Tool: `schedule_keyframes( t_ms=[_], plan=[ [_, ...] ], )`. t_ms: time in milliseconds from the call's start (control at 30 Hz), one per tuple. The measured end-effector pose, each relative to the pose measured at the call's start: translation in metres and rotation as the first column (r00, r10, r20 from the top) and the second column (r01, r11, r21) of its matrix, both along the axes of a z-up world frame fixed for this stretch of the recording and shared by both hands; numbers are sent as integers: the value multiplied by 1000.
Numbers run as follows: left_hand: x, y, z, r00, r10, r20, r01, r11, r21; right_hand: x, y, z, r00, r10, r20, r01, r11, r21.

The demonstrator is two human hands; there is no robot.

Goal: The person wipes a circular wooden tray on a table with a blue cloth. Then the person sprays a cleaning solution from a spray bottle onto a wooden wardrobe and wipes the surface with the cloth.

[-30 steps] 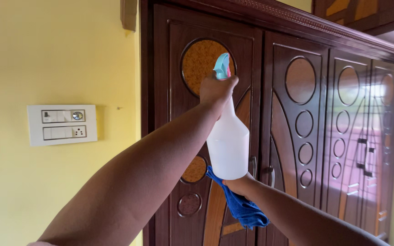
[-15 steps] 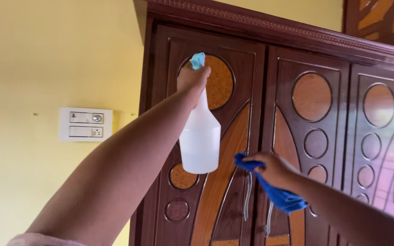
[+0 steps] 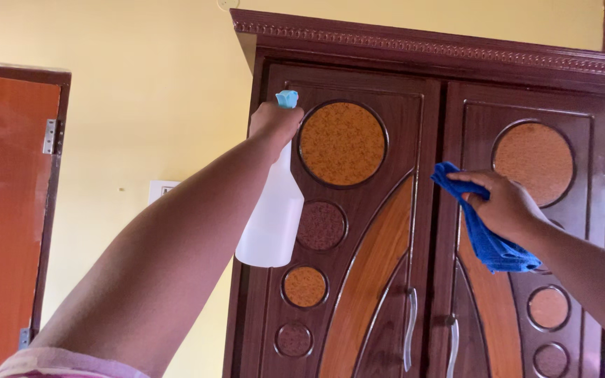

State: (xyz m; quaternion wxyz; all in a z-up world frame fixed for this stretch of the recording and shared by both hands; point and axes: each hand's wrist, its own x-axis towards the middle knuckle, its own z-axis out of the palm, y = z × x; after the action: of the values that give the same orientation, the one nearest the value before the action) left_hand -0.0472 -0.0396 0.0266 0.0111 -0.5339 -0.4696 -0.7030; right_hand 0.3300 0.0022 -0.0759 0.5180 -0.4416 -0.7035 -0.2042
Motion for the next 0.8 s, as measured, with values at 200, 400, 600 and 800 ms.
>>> schedule_keyframes(
  t_ms=[200, 400, 600, 800],
  plan=[
    [-27, 30, 16, 998, -57, -2, 57, 998, 17, -2, 63, 9, 986, 63, 153, -111, 939, 325],
    [-56, 48, 34, 989, -147, 16, 147, 989, -31, -38, 106, 29, 991, 35, 130, -65, 970, 233],
    [-73, 53, 47, 990, -134, -47, 130, 989, -68, -54, 132, 46, 995, -35, 98, -8, 912, 410],
    [-76, 60, 56, 980, -183, -72, 186, 982, 40, -43, 160, 47, 995, -96, 6, 83, 890, 448]
  ],
)
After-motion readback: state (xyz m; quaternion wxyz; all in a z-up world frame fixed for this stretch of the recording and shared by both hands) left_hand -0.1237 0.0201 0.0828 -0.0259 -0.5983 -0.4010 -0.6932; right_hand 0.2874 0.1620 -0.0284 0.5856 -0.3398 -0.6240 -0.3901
